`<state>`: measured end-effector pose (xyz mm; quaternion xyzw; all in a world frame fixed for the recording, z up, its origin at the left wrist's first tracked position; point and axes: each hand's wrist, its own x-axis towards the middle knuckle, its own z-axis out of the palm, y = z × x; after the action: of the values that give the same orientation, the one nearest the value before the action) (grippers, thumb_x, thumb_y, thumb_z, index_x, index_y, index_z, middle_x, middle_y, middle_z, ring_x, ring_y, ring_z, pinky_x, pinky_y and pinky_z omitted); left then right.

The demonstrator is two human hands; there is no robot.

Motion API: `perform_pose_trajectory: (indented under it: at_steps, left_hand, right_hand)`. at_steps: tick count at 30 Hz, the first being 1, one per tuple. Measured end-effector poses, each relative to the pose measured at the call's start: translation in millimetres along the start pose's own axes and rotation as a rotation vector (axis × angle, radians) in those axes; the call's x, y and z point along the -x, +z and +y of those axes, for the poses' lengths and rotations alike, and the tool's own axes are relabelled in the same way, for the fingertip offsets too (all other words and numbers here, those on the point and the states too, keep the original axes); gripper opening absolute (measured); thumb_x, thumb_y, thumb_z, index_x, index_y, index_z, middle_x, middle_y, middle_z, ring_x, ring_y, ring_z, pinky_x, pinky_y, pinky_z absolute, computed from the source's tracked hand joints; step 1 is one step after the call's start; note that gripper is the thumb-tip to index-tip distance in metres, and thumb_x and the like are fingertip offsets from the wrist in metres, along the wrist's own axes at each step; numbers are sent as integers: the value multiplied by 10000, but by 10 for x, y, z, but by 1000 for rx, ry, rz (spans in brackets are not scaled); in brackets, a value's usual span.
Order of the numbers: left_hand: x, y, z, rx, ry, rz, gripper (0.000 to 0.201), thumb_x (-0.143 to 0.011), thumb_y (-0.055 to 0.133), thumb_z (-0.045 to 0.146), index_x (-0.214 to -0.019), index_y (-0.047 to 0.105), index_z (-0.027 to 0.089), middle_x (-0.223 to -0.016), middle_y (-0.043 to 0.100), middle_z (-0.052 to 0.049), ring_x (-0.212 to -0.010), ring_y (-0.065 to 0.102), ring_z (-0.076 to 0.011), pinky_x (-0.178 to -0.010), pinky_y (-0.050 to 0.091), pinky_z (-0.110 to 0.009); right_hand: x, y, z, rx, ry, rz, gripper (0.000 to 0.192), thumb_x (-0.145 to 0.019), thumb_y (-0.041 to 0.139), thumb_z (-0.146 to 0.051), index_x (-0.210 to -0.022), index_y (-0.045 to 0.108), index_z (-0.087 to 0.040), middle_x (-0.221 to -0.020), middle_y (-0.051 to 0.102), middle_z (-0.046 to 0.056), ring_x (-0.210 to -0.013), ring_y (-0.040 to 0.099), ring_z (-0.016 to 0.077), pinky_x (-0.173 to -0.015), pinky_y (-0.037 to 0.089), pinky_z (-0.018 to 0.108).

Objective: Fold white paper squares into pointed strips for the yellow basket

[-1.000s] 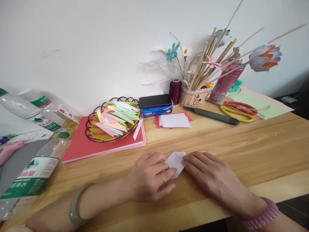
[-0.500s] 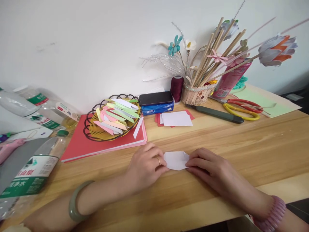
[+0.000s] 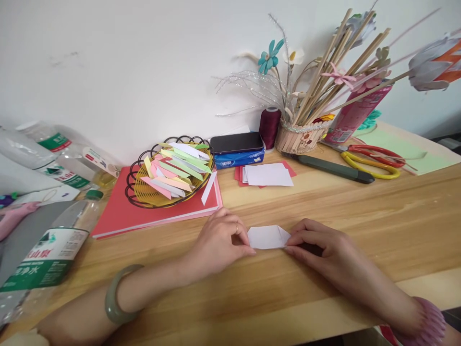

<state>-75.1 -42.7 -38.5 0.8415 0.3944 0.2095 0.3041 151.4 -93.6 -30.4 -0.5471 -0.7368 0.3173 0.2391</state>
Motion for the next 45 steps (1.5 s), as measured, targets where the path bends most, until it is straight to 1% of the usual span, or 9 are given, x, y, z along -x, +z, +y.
perform_pose_trajectory:
  at_steps: [6,12,21,25,27,29,33,39,45]
  left_hand:
    - [6,12,19,14,-26,0,220,-579,828,235,-631,620,187,-740,629,38,-801,485,-158,-779,344,-313]
    - [10,8,31,53,-66,-13,175,-618,804,295,-633,651,212,-741,601,37,-823,478,-159,-838,326,-329]
    - [36,-7,116,-2,-71,-32,108,-747,687,185,-662,621,195,-821,597,17,-876,461,-173,-847,332,-350]
    - [37,-8,147,-16,-92,-24,117,-745,689,265,-730,595,196,-824,587,7,-897,447,-195,-841,334,-363]
    - [27,0,151,-5,-95,-26,170,-699,736,323,-758,616,218,-819,589,14,-896,444,-198,-867,320,-374]
    - [15,14,149,-14,-93,-27,145,-688,747,337,-743,649,246,-805,587,20,-888,443,-196,-862,314,-377]
    - [6,48,146,-24,-108,-1,49,-749,698,274,-714,671,254,-778,590,20,-876,452,-191,-808,330,-367]
    - [-2,85,164,-31,-118,29,72,-762,661,216,-692,662,232,-789,592,18,-883,451,-188,-817,338,-380]
    - [-35,93,202,-58,-157,3,89,-730,661,179,-650,633,203,-819,573,4,-903,441,-199,-817,353,-396]
  right_hand:
    - [-8,-4,14,22,36,-30,180,-845,510,-299,-706,586,-214,-809,576,17,-722,556,151,-646,422,290]
    - [-13,7,22,36,25,-46,224,-880,464,-339,-732,580,-218,-821,566,17,-745,544,156,-665,416,300]
    - [22,81,71,253,-68,86,246,-918,370,-297,-749,521,-204,-803,519,46,-755,507,192,-678,421,359]
    - [20,53,64,309,-111,91,239,-920,367,-280,-749,515,-204,-804,523,50,-742,510,186,-665,433,351]
    - [15,33,47,315,-124,89,239,-917,370,-275,-740,515,-205,-790,525,46,-723,517,180,-649,438,339]
    - [8,18,36,311,-126,79,238,-916,373,-273,-735,513,-205,-782,523,43,-711,520,175,-643,439,332]
    - [-1,24,43,301,-116,65,239,-923,366,-279,-742,500,-201,-789,513,42,-711,511,171,-647,432,332]
    - [8,77,71,312,-121,114,219,-917,379,-271,-743,493,-204,-783,513,41,-717,505,173,-644,431,327]
    - [-1,91,45,382,-144,148,235,-915,353,-259,-719,471,-205,-752,503,43,-688,502,179,-625,420,333]
